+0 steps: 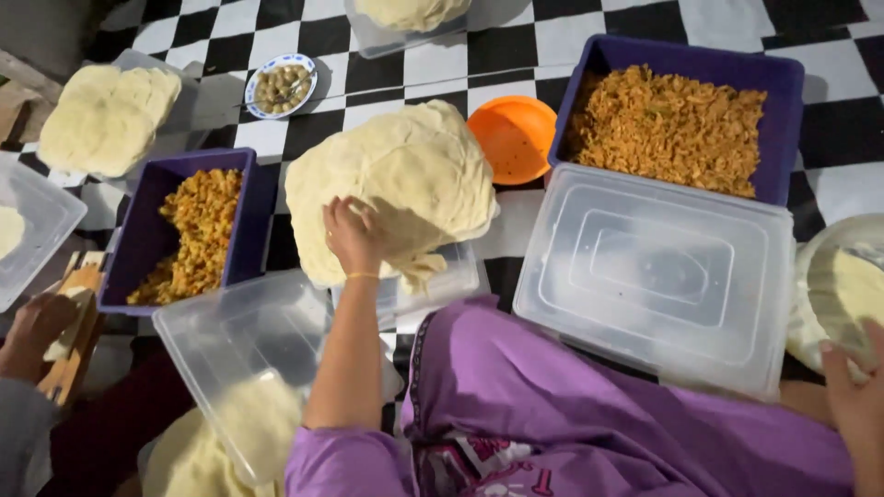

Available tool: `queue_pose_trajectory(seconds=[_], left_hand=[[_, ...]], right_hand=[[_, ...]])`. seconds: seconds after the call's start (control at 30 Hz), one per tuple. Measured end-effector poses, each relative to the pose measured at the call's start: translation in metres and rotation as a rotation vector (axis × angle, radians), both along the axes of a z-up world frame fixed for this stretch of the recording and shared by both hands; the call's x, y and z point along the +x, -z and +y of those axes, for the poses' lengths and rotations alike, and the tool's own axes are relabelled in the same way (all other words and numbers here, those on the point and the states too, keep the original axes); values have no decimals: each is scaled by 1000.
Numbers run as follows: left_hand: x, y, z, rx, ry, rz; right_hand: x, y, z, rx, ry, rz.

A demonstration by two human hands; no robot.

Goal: Preparing rolled food items by placing filling on dough wrappers and rolling them up manually.

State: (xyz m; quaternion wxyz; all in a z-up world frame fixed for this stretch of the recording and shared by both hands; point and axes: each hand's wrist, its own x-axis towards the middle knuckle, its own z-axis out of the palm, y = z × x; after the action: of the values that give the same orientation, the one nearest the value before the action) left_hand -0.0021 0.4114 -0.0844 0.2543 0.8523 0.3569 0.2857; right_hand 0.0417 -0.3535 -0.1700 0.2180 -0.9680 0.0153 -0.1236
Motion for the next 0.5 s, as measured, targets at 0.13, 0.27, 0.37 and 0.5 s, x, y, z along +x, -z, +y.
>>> queue_pose_trajectory(seconds=[0.13, 0.27, 0.37, 0.5], left_hand=[[63, 11, 75, 212, -54, 553], [123, 1, 128, -228, -321, 608], [137, -46, 107, -405, -237, 786], [153, -56, 108, 21, 305, 1167]], right_hand=[[-6, -18, 24, 124, -234, -244], [-1, -11, 22, 178, -108, -107], [-4, -22, 33, 252, -133, -123], [2, -13, 29, 208, -67, -56]])
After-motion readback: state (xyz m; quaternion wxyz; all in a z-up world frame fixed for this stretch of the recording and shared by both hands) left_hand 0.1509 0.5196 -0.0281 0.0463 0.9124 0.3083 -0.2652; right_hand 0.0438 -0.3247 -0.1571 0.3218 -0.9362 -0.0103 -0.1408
